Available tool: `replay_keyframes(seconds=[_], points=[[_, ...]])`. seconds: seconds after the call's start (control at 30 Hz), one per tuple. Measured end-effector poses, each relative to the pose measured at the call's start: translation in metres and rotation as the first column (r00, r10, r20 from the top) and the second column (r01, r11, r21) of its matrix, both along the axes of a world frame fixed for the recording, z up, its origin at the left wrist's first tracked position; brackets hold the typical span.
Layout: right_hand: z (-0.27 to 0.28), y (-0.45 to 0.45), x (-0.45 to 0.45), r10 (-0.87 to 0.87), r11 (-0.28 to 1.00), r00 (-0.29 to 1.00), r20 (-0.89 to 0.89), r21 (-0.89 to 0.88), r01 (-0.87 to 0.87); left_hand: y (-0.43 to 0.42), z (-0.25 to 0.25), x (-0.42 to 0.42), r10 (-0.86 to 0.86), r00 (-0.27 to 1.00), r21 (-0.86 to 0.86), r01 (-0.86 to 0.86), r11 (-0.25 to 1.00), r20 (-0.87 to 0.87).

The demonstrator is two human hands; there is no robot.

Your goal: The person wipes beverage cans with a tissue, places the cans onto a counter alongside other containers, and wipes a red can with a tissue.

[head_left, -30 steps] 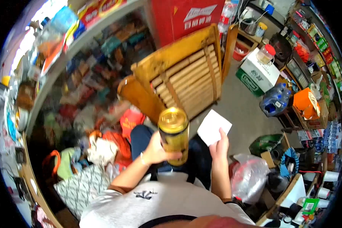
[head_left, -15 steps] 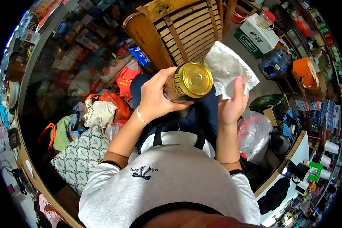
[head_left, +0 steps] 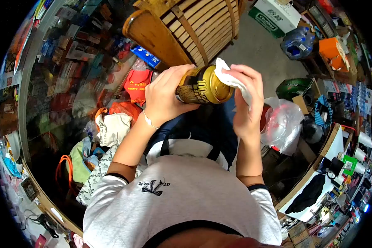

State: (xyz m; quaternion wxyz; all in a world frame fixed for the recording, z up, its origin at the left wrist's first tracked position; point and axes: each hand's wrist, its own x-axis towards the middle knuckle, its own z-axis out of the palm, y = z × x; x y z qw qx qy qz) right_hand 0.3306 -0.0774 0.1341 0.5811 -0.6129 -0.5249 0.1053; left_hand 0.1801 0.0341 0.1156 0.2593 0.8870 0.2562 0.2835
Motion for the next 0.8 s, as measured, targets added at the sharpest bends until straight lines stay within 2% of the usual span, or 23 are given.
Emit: replay_keyframes(seconds=[0.07,0.2,0.4,0.53,0.67,0.8], points=[[-0.007,-0.008,0.0,-0.013,0.998,0.999,0.036,-0.053,0.015,-0.005,-0.007,-0.003,-0.041,0.999,0.012,0.042,0.999,-0.033],[-0.025,-0.028,-0.005,0.025,0.999,0.998,0.053,-0.034,-0.023,-0.024,-0.021,-0.009,-0.096,0.992,-0.065,0.091,0.994,-0.078],[-0.038,-0.059,-0.015,0.081,0.994,0.996,0.047,-0.077,-0.077,-0.064,-0.042,-0.017,-0.101,0.995,-0.151,0.098,0.984,-0.011],[-0.048,-0.078,-0.021,0.125,0.99,0.992,-0.001,-0.065,-0.124,-0.087,-0.053,-0.025,-0.088,0.996,-0.2,0.087,0.976,0.003],[-0.058,-0.09,-0.029,0.199,0.98,0.98,0.029,-0.016,-0.198,-0.105,-0.058,-0.036,-0.055,0.998,-0.221,0.05,0.974,-0.017],[-0.06,-0.094,-0.035,0.245,0.968,0.968,0.049,0.037,-0.246,-0.117,-0.054,-0.047,0.047,0.999,-0.259,-0.051,0.965,-0.022]])
